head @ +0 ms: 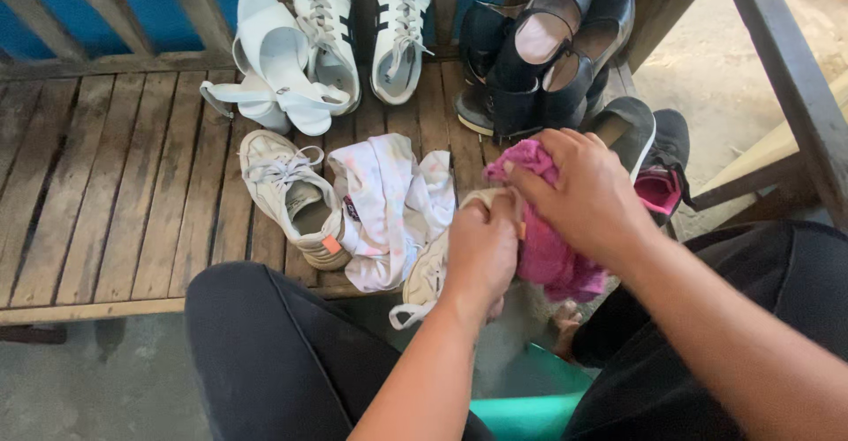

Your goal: The person wipes a white sneaker with a white cloth, then switches to a pink cloth to scrub the same shoe. They later wipe a black sandal with the pink cloth. The shoes are placed on a wooden bench next to other footwear.

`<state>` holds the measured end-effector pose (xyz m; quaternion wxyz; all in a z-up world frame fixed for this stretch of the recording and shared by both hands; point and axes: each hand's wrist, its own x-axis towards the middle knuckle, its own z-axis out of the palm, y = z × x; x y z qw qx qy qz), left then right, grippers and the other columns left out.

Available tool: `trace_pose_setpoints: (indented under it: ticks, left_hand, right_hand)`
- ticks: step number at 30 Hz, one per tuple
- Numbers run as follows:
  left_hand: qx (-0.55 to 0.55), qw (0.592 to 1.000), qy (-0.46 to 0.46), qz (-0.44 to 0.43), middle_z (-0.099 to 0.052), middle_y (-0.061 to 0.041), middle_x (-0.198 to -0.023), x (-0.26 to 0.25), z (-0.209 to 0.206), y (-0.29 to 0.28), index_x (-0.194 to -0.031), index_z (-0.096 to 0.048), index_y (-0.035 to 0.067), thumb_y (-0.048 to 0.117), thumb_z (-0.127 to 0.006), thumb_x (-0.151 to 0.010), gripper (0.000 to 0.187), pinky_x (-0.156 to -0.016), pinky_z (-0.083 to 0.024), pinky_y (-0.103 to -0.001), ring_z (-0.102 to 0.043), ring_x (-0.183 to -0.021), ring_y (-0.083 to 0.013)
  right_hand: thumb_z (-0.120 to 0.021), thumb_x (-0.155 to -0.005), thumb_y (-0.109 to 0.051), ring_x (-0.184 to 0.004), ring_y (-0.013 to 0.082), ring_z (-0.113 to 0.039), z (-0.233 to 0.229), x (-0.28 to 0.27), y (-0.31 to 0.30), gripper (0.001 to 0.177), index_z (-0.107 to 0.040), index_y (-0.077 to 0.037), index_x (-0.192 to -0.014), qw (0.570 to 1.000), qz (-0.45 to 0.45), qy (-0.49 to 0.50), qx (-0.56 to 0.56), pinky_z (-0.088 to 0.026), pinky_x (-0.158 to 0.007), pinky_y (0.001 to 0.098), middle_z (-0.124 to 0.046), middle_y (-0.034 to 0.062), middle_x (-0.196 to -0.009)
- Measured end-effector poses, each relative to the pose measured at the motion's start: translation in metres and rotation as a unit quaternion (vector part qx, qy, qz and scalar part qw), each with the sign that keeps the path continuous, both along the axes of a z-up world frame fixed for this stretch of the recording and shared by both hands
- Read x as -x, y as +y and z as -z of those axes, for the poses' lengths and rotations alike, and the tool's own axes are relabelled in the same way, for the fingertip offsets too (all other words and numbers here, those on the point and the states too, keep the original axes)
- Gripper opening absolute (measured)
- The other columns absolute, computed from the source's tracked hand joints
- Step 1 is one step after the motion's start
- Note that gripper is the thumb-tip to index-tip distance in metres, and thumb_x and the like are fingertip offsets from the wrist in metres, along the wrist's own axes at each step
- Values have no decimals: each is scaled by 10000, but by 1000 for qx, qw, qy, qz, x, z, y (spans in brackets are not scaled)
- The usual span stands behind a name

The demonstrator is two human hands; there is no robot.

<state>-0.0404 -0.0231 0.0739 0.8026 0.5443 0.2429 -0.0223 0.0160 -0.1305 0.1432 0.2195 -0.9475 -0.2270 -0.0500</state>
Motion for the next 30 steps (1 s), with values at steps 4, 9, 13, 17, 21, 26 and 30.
trace_pose_setpoints:
  ticks: [4, 9, 13, 17, 21, 26, 30]
  left_hand:
    - [76, 994, 11, -83, -654, -23, -766, -19, 8, 21, -914, -667, 26, 268, -561, -966, 269, -572, -465, -284, -568, -643, -109]
    - [136, 988, 24, -69, -584, -16, -737, -18, 20, 20, -938, -648, 10, 270, -546, -992, 284, -536, -444, -300, -533, -625, -131]
    - [166, 982, 72, -55, -572, -37, -701, -12, 11, 4, -921, -590, 25, 274, -536, -977, 261, -482, -413, -334, -517, -564, -171]
    - [129, 986, 61, -86, -613, -30, -714, -13, 11, 5, -923, -640, 35, 293, -510, -985, 295, -513, -452, -325, -537, -590, -146]
    - [71, 993, 1, -91, -607, -37, -753, -16, 10, 21, -924, -640, -17, 300, -506, -1036, 361, -581, -437, -322, -524, -661, -139]
    - [224, 971, 30, -82, -662, -44, -831, -12, 14, 29, -1004, -610, 62, 350, -478, -999, 316, -692, -551, -327, -638, -762, -156]
    - [12, 999, -24, -41, -651, -31, -883, -15, 12, 30, -1081, -655, 52, 383, -470, -1040, 381, -712, -489, -302, -564, -797, -127]
  right_hand:
    - [-686, -884, -147, -1097, 391, -572, 12, 51, -6, 372, -606, -2, -1217, 981, -107, -156, -44, -416, -1017, 503, -617, 194, -1104]
    - [-708, -945, -181, -1041, 370, -547, 36, 47, -25, 274, -587, -27, -1137, 980, -81, -156, -91, -423, -950, 482, -600, 170, -1081]
    - [-737, -897, -189, -1043, 409, -530, 11, -3, -7, 279, -636, -37, -1108, 986, -76, -146, -32, -428, -918, 492, -598, 175, -1051]
    - [-723, -864, -149, -1101, 415, -533, 3, 9, 4, 313, -625, 0, -1121, 983, -82, -162, -36, -414, -967, 510, -601, 185, -1092]
    - [-702, -850, -86, -1073, 354, -550, 19, 50, -1, 292, -647, -24, -1130, 974, -89, -182, -100, -417, -971, 491, -635, 137, -1150]
    - [-733, -811, -103, -1077, 384, -546, 23, 42, -5, 350, -653, -32, -1144, 969, -134, -185, -96, -443, -968, 475, -622, 153, -1153]
    - [-740, -825, -163, -996, 403, -543, -4, 14, 16, 282, -669, -39, -1068, 982, -135, -129, -28, -449, -906, 485, -602, 176, -1010]
